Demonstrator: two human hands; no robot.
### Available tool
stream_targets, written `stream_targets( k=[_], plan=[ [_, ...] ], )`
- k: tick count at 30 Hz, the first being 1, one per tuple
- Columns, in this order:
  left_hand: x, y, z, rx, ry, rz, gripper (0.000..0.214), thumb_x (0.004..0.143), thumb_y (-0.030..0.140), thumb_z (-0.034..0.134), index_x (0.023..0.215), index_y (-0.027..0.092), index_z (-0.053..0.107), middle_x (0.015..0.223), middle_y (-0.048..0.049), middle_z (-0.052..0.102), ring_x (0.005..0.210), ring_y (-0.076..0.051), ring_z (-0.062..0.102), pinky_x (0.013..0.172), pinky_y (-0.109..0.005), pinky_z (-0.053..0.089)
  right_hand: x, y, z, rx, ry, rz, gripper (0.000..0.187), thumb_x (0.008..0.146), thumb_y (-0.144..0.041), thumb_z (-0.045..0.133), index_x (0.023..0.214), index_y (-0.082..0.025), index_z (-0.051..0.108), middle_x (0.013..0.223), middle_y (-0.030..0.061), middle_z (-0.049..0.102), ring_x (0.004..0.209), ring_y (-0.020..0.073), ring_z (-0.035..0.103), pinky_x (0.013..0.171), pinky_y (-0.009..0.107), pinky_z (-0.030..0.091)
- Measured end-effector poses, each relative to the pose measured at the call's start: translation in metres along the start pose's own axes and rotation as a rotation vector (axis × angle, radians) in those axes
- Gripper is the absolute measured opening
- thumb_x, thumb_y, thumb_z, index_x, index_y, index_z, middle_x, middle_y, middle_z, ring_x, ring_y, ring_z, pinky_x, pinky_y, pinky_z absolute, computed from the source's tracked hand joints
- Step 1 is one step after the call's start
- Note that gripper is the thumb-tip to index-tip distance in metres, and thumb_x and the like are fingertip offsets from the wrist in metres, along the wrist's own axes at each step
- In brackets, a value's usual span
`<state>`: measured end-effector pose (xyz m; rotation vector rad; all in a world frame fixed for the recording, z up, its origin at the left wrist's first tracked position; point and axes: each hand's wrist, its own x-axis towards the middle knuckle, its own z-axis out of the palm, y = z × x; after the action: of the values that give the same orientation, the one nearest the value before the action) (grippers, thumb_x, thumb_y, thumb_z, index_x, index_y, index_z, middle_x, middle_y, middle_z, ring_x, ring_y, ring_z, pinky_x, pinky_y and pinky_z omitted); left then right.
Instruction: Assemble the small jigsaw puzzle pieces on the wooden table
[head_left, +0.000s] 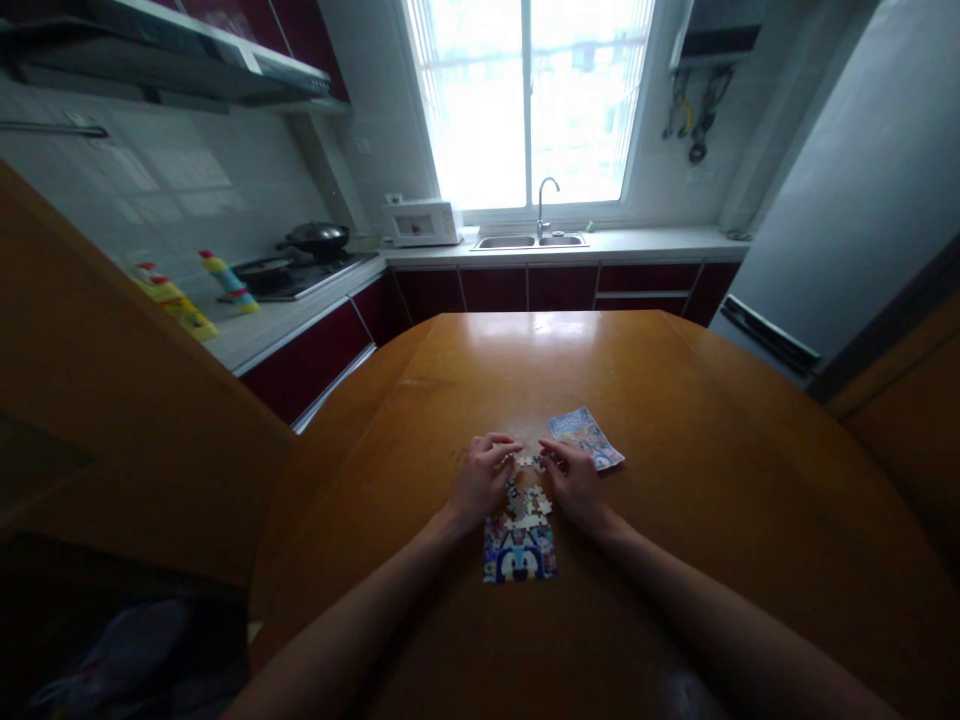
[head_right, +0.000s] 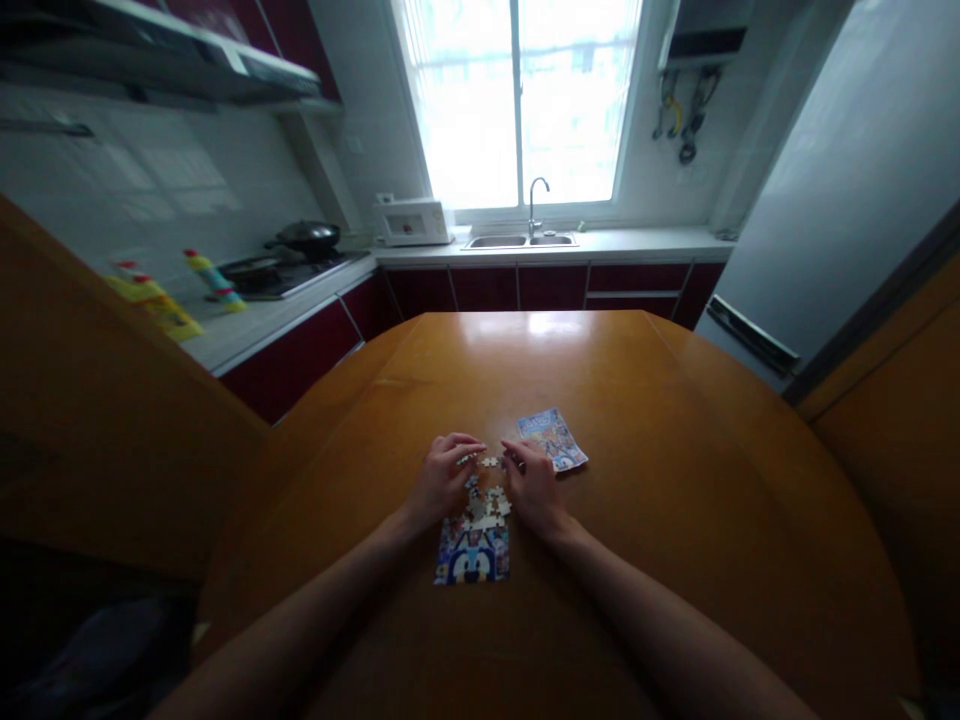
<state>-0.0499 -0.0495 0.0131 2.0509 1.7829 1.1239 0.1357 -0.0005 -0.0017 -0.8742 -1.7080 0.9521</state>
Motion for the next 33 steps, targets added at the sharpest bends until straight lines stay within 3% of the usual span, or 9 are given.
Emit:
stream_targets(
  k=[7,11,22,29,33],
  plan=[
    [-0.002,0.009,0.001,-0.167,-0.097,0.046,0.019,0.088,0.03,0.071,0.105,0.023,0.073,0.096,-0.0046,0.073,0.094,-0.021,0.061,0.086,-0.033,0.048,-0.004,-0.004,0.005,0.088,-0.019,0.024,0.019,0.086,-0.033,0.066,0.097,-0.018,0.071,0.092,0.0076,0.072,0.082,0.0207,0.069,0.07,0.032,0.057],
    [-0.003,0.013,0.001,-0.209,-0.051,0.015,0.011,0.088,0.03,0.07,0.092,0.022,0.076,0.084,-0.0036,0.073,0.08,-0.018,0.062,0.076,-0.029,0.047,-0.003,-0.005,0.006,0.117,-0.035,0.021,0.019,0.085,-0.038,0.068,0.09,-0.019,0.072,0.086,0.0058,0.075,0.079,0.0205,0.07,0.071,0.032,0.057],
    [-0.001,0.012,-0.001,-0.208,-0.033,0.031,0.012,0.089,0.029,0.067,0.088,0.021,0.076,0.084,-0.0052,0.072,0.084,-0.019,0.062,0.077,-0.029,0.047,-0.003,-0.005,0.002,-0.027,0.009,-0.049,0.012,0.085,-0.03,0.067,0.08,-0.021,0.073,0.081,0.0051,0.073,0.074,0.0202,0.065,0.067,0.032,0.05],
    [0.001,0.0,0.001,-0.126,-0.023,-0.045,0.016,0.09,0.026,0.063,0.097,0.021,0.077,0.089,-0.0063,0.072,0.087,-0.02,0.063,0.079,-0.03,0.048,0.0,0.001,-0.003,-0.102,0.01,-0.086,0.018,0.089,-0.023,0.056,0.089,-0.02,0.074,0.091,0.0081,0.07,0.082,0.0213,0.064,0.073,0.034,0.052],
    [0.004,-0.003,-0.014,-0.05,-0.168,0.037,0.023,0.094,0.029,0.06,0.11,0.026,0.076,0.101,-0.0069,0.071,0.098,-0.022,0.06,0.089,-0.033,0.046,-0.002,0.0,-0.008,-0.286,-0.098,-0.13,0.03,0.086,-0.011,0.053,0.105,-0.022,0.074,0.11,0.0105,0.067,0.092,0.0223,0.064,0.084,0.036,0.052]
  ],
)
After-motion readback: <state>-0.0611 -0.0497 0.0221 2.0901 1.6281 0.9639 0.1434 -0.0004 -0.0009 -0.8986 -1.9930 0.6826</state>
